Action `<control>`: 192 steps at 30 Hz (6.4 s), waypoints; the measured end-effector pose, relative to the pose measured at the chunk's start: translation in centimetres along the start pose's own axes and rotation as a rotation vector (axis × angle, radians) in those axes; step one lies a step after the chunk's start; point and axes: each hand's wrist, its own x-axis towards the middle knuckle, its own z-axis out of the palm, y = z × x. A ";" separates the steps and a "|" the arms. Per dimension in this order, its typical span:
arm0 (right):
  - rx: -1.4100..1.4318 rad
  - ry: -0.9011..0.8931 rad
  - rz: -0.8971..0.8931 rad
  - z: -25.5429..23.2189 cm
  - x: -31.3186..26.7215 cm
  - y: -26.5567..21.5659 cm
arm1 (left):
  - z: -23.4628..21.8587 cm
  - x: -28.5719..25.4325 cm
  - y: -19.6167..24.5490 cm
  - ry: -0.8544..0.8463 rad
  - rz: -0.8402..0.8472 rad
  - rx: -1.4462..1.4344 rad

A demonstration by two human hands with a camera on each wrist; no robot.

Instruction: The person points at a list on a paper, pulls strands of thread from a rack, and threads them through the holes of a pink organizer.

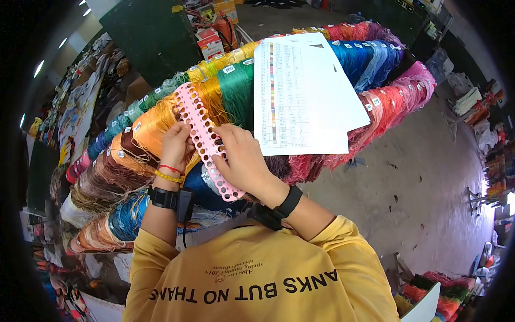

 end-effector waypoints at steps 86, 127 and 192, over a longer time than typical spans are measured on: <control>0.268 -0.411 0.077 34.2 10.2 -35.2 | -55.5 -15.4 7.4 0.257 0.524 0.632; -0.273 -0.187 0.281 46.8 11.7 -36.0 | -58.9 -9.5 5.3 -0.161 0.414 1.048; 0.930 -0.347 0.864 44.4 9.3 -34.8 | -56.3 -7.0 3.7 -0.291 -0.114 0.133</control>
